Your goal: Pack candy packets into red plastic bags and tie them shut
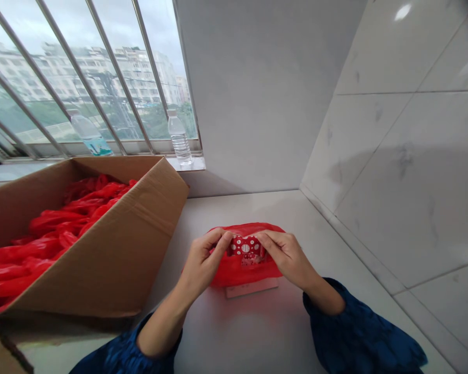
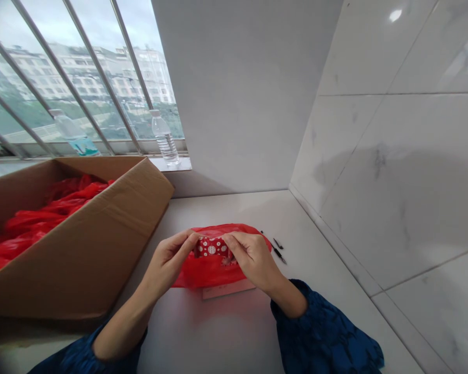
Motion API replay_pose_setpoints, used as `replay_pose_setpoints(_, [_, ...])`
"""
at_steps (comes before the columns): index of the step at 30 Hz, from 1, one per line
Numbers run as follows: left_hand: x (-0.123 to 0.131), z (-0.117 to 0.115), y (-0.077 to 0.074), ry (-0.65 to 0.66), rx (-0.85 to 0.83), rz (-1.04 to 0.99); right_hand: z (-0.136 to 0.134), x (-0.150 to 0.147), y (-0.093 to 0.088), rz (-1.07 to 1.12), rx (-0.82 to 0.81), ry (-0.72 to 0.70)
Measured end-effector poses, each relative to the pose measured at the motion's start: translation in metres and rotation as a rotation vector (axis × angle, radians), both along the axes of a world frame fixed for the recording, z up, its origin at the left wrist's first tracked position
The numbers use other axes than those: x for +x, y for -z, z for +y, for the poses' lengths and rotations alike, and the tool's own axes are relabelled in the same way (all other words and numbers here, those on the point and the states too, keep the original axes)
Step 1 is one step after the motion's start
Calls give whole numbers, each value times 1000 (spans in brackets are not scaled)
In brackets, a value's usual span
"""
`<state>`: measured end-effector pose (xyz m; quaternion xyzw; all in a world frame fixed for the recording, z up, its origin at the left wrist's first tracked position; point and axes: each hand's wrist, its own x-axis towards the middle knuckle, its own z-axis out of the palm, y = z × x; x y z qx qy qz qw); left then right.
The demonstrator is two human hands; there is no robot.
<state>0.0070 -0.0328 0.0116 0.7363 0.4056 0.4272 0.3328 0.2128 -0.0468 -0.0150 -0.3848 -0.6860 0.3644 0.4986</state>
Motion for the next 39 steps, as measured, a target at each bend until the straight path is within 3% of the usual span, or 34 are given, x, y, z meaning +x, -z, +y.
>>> replay_pose_setpoints(4, [1,0,1,10,-19,41,0,0,-1,2,13,-39])
replay_pose_setpoints(7, [2,0,2,4,87,55,-1,1,-1,-11,43,-80])
replay_pose_setpoints(11, [2,1,3,4,191,-2,-1,2,-2,-40,80,-82])
replay_pose_setpoints(17, [4,-2,4,-20,193,-100,-1,0,-1,50,27,-152])
replay_pose_setpoints(23, [6,-6,6,-39,138,-136,-4,-1,-3,49,-2,-143])
replay_pose_setpoints(30, [3,0,3,32,-176,-177,-1,0,-3,-46,76,-53])
replay_pose_setpoints(39, [0,2,4,-14,-91,-47,2,-1,1,-70,42,-62])
